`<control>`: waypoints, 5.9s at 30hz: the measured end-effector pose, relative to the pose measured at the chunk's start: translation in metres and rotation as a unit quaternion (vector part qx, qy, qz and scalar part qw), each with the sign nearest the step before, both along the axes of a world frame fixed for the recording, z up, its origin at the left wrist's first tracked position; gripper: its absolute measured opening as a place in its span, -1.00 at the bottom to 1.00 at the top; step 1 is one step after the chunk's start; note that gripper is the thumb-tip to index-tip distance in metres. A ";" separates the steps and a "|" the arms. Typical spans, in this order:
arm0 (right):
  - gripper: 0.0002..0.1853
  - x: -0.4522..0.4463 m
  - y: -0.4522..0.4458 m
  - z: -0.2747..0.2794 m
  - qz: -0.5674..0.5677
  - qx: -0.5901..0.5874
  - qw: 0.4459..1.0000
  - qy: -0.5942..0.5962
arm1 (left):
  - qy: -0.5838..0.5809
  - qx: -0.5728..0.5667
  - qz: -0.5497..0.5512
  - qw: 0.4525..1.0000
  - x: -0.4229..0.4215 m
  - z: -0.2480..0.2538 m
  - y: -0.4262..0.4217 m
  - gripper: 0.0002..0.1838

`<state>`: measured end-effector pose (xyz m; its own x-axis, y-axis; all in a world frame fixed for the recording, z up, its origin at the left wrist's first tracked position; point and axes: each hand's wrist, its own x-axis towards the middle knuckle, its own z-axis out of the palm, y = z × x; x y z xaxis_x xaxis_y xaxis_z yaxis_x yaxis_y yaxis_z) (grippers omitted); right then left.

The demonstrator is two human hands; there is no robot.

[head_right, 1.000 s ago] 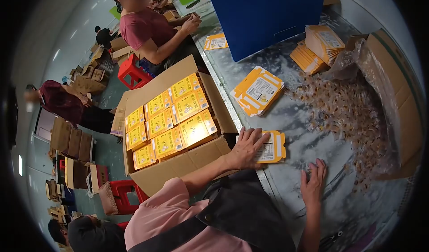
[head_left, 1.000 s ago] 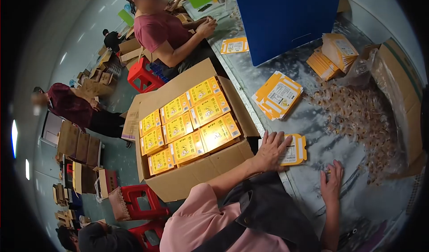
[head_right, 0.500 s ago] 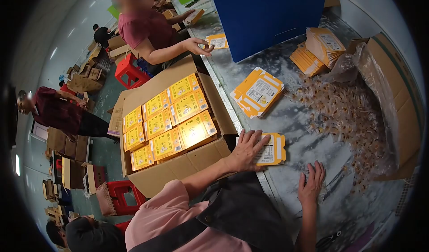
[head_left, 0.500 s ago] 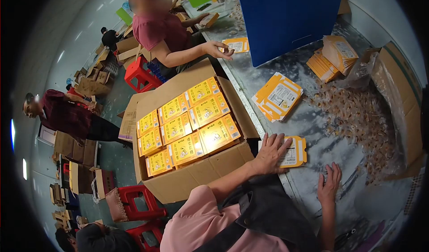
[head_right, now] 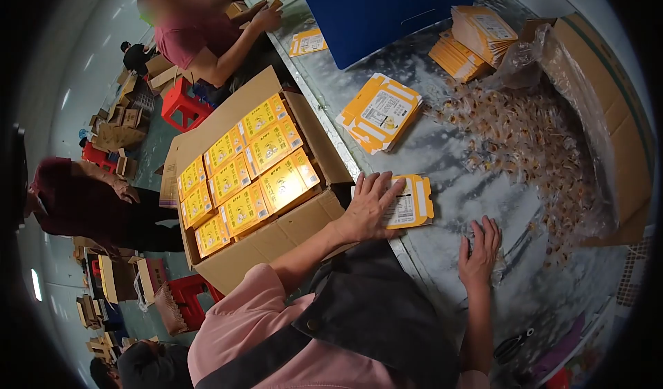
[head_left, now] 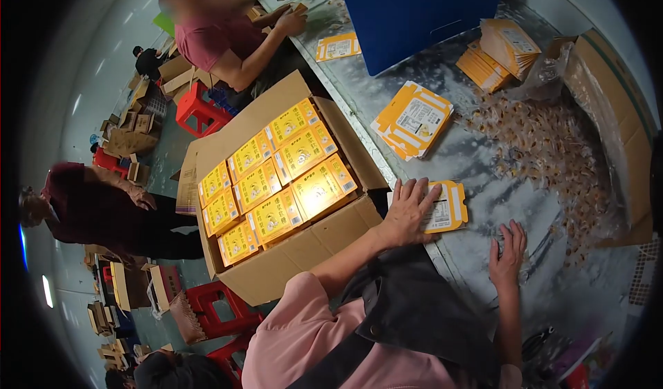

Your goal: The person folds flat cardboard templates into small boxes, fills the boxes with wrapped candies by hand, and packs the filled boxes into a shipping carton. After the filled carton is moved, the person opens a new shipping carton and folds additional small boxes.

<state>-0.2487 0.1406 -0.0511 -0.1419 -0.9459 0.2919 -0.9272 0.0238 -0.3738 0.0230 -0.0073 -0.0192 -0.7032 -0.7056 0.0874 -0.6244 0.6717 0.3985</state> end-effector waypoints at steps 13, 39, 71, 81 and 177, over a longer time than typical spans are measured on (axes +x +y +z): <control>-0.62 -0.004 0.000 -0.004 -0.002 -0.014 1.000 0.005 | 0.005 0.015 -0.011 1.000 -0.001 0.003 -0.001 0.20; -0.77 -0.156 0.042 0.026 -0.264 -0.105 0.934 -0.214 | 0.005 -0.016 -0.043 0.999 -0.012 0.014 0.004 0.15; 0.15 -0.091 0.047 0.014 0.029 0.175 0.984 -0.026 | -0.011 0.007 -0.131 0.991 -0.039 0.020 -0.001 0.13; 0.11 -0.039 0.055 0.002 0.068 0.091 0.993 -0.012 | -0.021 -0.006 -0.307 0.951 -0.102 0.013 -0.004 0.14; -0.53 -0.004 -0.001 0.040 0.113 0.101 0.331 -0.931 | 0.339 0.148 -0.038 0.928 -0.069 0.065 0.016 -0.17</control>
<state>-0.2529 0.1401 -0.0114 0.1836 -0.9673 -0.1752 0.9210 0.2315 -0.3132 -0.0460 0.0086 0.0456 -0.6055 -0.7201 0.3389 -0.1179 0.5023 0.8566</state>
